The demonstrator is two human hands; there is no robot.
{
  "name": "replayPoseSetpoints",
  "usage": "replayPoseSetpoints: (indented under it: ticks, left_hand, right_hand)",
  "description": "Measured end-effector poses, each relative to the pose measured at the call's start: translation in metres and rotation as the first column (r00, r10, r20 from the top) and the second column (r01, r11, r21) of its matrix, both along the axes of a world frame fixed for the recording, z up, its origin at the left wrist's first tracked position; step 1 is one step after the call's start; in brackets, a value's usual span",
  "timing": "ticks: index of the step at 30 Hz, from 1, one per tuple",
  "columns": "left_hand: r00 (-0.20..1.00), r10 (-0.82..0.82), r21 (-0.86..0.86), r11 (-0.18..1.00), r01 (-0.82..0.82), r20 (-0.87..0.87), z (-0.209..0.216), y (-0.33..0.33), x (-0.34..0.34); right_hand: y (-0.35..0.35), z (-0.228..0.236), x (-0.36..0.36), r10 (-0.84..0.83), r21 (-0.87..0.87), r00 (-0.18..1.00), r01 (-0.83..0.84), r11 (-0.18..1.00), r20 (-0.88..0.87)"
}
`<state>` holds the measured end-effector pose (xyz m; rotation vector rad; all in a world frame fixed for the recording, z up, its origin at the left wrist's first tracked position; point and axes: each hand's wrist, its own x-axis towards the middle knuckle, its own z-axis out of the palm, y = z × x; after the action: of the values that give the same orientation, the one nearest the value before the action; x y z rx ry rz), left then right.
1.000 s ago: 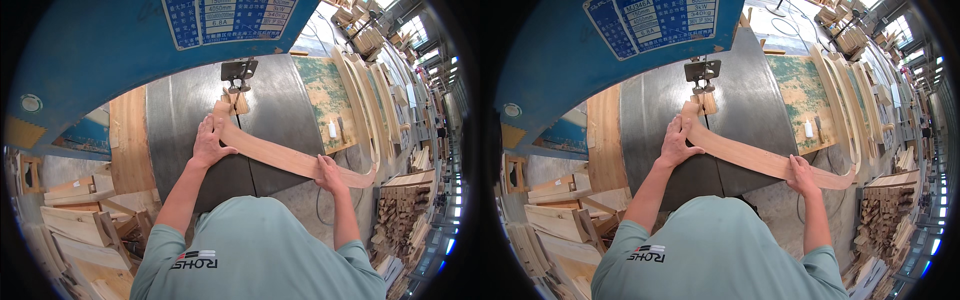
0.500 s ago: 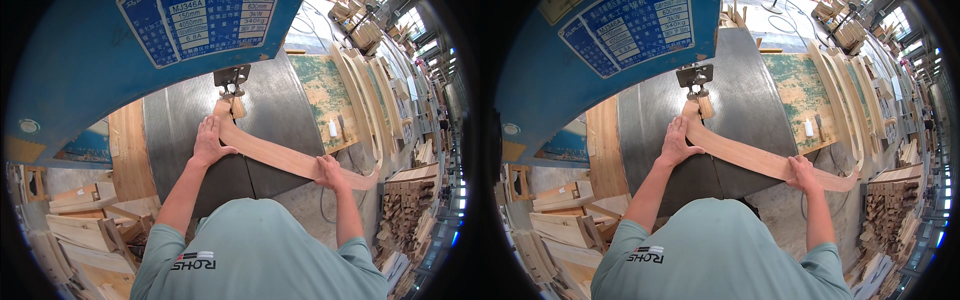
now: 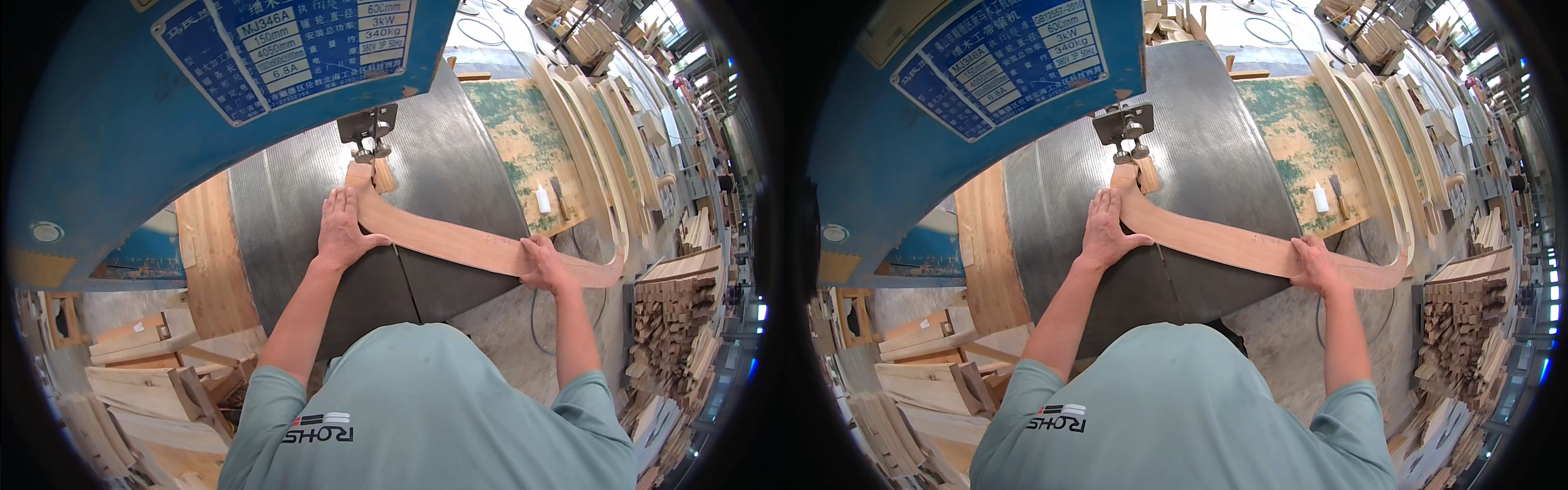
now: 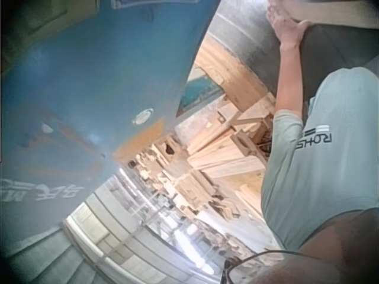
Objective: The person uses a band saw to cut a curved shape into a wooden furniture part. They guide the wood piece with both hands against the saw blade to follow a marked line, then set the finished piece aside.
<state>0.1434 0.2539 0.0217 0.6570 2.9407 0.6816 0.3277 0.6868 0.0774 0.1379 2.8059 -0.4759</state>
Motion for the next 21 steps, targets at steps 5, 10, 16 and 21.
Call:
replayPoseSetpoints:
  ticks: [5,10,16,21]
  left_hand:
    - [1.000,0.014,0.017,1.000,-0.015,0.005,-0.001,0.005,0.000]
    - [0.999,0.039,0.004,0.999,-0.039,-0.006,-0.002,0.007,0.002]
    - [0.999,0.045,0.004,0.999,-0.045,-0.010,-0.001,0.009,0.002]
    - [0.999,0.031,-0.001,1.000,-0.031,-0.009,-0.002,0.007,-0.001]
  right_hand:
    - [0.011,-0.003,-0.009,0.026,0.026,1.000,-0.026,0.999,0.014]
    - [0.011,0.001,-0.013,0.011,-0.007,1.000,-0.011,1.000,0.014]
    - [0.012,0.003,-0.017,0.010,-0.006,1.000,-0.010,1.000,0.024]
    - [0.010,0.005,-0.017,0.010,-0.010,0.999,-0.009,1.000,0.033]
